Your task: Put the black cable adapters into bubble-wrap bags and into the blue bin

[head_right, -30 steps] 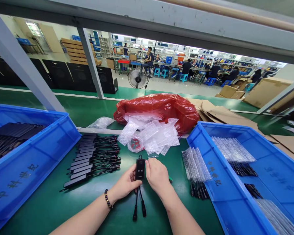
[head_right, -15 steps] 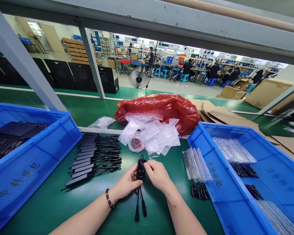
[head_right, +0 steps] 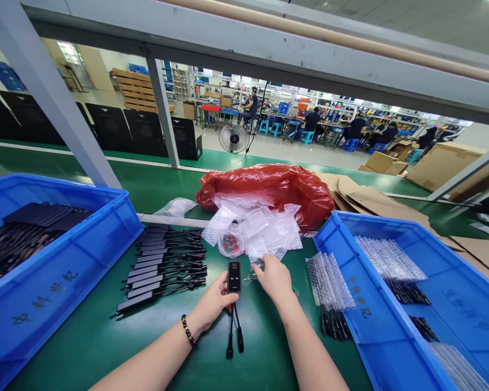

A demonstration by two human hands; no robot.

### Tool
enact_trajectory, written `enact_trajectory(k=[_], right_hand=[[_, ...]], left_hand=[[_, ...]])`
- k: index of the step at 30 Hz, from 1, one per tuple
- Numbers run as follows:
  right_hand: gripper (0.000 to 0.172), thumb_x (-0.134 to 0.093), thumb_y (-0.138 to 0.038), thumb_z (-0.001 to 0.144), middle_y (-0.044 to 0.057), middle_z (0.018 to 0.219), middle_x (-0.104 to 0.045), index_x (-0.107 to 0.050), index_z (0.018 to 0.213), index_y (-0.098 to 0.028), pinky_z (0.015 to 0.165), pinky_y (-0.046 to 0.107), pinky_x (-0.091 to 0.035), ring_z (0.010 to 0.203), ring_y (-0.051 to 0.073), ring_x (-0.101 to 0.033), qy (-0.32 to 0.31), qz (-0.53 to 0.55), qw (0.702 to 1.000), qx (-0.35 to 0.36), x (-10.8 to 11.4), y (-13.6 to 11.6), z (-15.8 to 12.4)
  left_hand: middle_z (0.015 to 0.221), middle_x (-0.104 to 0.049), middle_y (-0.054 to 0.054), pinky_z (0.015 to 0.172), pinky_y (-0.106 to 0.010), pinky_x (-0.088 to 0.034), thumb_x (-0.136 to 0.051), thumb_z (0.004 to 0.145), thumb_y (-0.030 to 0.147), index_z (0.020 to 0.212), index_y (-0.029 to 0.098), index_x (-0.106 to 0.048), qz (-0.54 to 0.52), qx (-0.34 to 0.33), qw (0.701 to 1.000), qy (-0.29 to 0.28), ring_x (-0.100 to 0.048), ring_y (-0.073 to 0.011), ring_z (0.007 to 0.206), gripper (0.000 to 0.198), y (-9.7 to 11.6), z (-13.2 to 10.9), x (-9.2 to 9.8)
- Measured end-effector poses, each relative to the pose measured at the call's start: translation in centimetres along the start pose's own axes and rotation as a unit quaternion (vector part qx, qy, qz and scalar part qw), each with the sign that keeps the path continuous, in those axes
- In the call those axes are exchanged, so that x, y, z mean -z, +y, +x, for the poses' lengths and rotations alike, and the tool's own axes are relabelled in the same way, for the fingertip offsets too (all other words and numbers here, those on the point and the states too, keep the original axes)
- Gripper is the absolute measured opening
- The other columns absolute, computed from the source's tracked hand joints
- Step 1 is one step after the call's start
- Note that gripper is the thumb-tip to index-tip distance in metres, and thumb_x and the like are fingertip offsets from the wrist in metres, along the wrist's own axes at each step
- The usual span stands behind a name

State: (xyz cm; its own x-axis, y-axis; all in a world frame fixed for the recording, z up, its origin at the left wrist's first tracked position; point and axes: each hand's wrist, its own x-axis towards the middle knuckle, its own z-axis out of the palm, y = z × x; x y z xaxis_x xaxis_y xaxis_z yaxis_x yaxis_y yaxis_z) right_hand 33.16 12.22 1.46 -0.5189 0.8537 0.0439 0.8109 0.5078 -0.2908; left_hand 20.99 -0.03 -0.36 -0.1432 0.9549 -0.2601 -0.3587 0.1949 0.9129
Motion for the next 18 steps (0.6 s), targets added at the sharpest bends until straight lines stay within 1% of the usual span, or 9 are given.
enact_trajectory(k=[2,4,5,8,10,12,14,16,18], right_hand=[[0.027,-0.047,-0.036,0.08,0.009,0.091,-0.059,-0.058,0.091,-0.014,0.074,0.029,-0.039,0.084,0.018,-0.055,0.033,0.101,0.994,0.013,0.4,-0.2,1.4],[0.033,-0.049,-0.032,0.078,0.008,0.102,-0.058,-0.057,0.105,-0.014,0.079,0.028,-0.04,0.092,0.016,-0.053,0.013,0.212,0.977,0.029,0.4,-0.7,3.3],[0.039,-0.051,-0.032,0.076,0.008,0.103,-0.058,-0.055,0.111,-0.015,0.078,0.027,-0.041,0.091,0.016,-0.054,-0.013,0.258,0.966,0.025,0.2,-1.0,4.3],[0.053,-0.055,-0.032,0.072,0.005,0.083,-0.061,-0.049,0.121,-0.012,0.057,0.024,-0.041,0.06,0.012,-0.053,-0.084,0.326,0.941,-0.025,-0.7,-2.1,7.1],[0.051,-0.057,-0.032,0.07,0.004,0.071,-0.06,-0.053,0.115,-0.008,0.05,0.024,-0.037,0.047,0.01,-0.046,-0.082,0.333,0.938,-0.05,-1.0,-2.4,8.2],[0.04,-0.058,-0.031,0.068,0.007,0.071,-0.06,-0.06,0.097,-0.005,0.055,0.025,-0.038,0.053,0.012,-0.049,-0.035,0.329,0.942,-0.059,-0.8,-2.2,8.7],[0.029,-0.056,-0.032,0.069,0.008,0.076,-0.06,-0.061,0.082,-0.007,0.066,0.027,-0.04,0.067,0.014,-0.053,0.037,0.326,0.942,-0.07,-0.1,-1.4,8.6],[0.025,-0.053,-0.033,0.071,0.007,0.077,-0.058,-0.058,0.076,-0.01,0.073,0.028,-0.039,0.074,0.015,-0.052,0.112,0.318,0.938,-0.085,0.8,-0.3,7.8],[0.024,-0.056,-0.034,0.067,0.004,0.073,-0.055,-0.054,0.077,-0.012,0.069,0.027,-0.039,0.069,0.013,-0.05,0.199,0.347,0.912,-0.094,1.6,0.6,6.4]], left_hand=[[0.067,-0.043,0.004,0.042,-0.018,-0.033,-0.057,0.056,0.017,0.1,0.014,-0.04,-0.008,0.002,1.0,0.004,-0.038,-0.0064,0.051,0.047,0.1,-0.1,-0.1],[0.067,-0.043,0.004,0.042,-0.018,-0.033,-0.056,0.057,0.017,0.1,0.014,-0.039,-0.012,0.002,1.0,0.0,-0.038,-0.0061,0.05,0.047,0.1,-0.1,-0.1],[0.068,-0.043,0.004,0.041,-0.018,-0.034,-0.056,0.057,0.017,0.101,0.014,-0.039,-0.012,0.001,1.0,-0.005,-0.038,-0.0059,0.05,0.047,0.1,-0.1,-0.1],[0.069,-0.043,0.004,0.041,-0.017,-0.033,-0.055,0.057,0.016,0.1,0.014,-0.039,-0.014,-0.005,1.0,-0.012,-0.038,-0.0055,0.051,0.046,0.1,-0.2,0.1],[0.067,-0.042,0.004,0.041,-0.017,-0.032,-0.054,0.055,0.015,0.097,0.014,-0.04,-0.013,-0.005,1.0,-0.013,-0.038,-0.0054,0.05,0.044,0.2,-0.2,0.2],[0.066,-0.041,0.005,0.04,-0.017,-0.032,-0.053,0.053,0.013,0.092,0.014,-0.04,-0.01,-0.008,1.0,-0.01,-0.038,-0.0055,0.05,0.041,0.3,-0.2,0.2],[0.065,-0.041,0.005,0.041,-0.018,-0.033,-0.051,0.053,0.013,0.091,0.014,-0.04,-0.008,-0.006,1.0,-0.01,-0.039,-0.0061,0.05,0.04,0.4,-0.2,0.3],[0.065,-0.043,0.004,0.041,-0.018,-0.034,-0.051,0.053,0.013,0.093,0.014,-0.04,-0.01,0.0,1.0,-0.016,-0.043,-0.0072,0.051,0.042,0.4,-0.2,0.3],[0.066,-0.044,0.004,0.042,-0.018,-0.035,-0.052,0.054,0.014,0.094,0.014,-0.04,-0.012,0.005,1.0,-0.026,-0.045,-0.0081,0.052,0.043,0.4,-0.2,0.3]])
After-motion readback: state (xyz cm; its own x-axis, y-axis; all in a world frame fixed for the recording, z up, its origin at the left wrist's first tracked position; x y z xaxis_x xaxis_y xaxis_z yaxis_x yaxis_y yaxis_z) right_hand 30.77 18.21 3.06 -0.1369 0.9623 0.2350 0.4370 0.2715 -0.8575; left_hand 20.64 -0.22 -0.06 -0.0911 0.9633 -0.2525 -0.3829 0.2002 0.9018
